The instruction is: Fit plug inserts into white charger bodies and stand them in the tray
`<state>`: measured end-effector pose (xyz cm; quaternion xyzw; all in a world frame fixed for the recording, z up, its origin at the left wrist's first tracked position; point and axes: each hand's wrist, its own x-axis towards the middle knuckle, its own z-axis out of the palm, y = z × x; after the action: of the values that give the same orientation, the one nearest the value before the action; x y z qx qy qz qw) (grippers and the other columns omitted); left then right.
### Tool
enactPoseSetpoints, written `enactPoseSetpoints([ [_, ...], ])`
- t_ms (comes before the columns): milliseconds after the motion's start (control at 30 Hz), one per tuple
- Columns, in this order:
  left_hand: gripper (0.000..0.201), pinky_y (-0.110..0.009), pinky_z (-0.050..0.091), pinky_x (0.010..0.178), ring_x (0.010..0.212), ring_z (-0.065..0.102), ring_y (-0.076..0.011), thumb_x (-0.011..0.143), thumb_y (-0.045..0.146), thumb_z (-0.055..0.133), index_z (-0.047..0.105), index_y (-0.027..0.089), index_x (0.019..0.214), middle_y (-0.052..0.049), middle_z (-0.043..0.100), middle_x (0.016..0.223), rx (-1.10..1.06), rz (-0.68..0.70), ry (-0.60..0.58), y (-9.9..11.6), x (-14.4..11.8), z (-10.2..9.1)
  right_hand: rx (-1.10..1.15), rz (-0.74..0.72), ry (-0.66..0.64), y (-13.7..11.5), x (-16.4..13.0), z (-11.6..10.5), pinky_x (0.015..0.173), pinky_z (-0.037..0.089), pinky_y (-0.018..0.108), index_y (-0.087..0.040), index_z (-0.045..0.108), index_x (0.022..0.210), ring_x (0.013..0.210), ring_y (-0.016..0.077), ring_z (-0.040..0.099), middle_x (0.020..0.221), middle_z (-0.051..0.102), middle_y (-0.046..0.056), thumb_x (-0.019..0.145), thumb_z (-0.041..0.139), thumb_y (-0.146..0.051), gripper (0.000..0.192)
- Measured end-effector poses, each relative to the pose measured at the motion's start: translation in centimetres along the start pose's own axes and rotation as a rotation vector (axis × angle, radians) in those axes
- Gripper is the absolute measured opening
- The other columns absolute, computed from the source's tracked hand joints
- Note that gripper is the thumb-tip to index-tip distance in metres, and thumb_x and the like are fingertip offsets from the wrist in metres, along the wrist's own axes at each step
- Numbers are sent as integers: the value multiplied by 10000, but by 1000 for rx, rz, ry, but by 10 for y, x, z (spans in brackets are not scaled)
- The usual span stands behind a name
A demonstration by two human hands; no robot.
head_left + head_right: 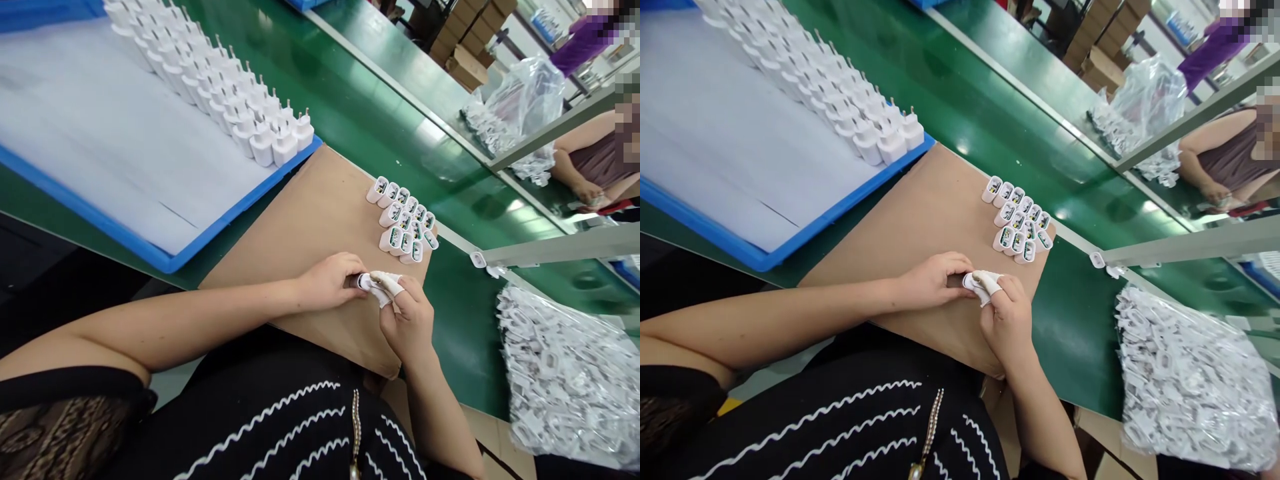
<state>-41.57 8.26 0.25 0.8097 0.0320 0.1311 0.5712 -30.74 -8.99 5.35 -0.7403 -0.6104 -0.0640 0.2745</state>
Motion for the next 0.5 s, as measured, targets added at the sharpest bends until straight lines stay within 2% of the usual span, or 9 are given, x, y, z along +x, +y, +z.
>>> enactPoseSetpoints([
  [167,135,-355,513,926,978,655,-222,868,254,795,731,173,955,-59,718,998,-4,-19,1,1,-1,0,-37,-29,-34,-2,2,0,775,568,369,-219,706,1179,937,255,653,959,700,80,858,498,19,451],
  [333,146,-351,519,912,956,654,-218,851,256,808,732,179,948,-56,710,979,-12,-14,0,-1,-2,-1,-135,7,-109,-4,6,-2,658,528,334,-198,720,1101,779,227,625,860,685,63,796,498,24,437],
  [500,166,-363,533,889,942,667,-228,856,289,792,730,179,965,-62,721,957,7,-11,26,2,-1,5,-83,117,-14,1,-4,8,689,565,337,-224,736,1106,809,228,683,925,735,65,825,527,-46,393],
])
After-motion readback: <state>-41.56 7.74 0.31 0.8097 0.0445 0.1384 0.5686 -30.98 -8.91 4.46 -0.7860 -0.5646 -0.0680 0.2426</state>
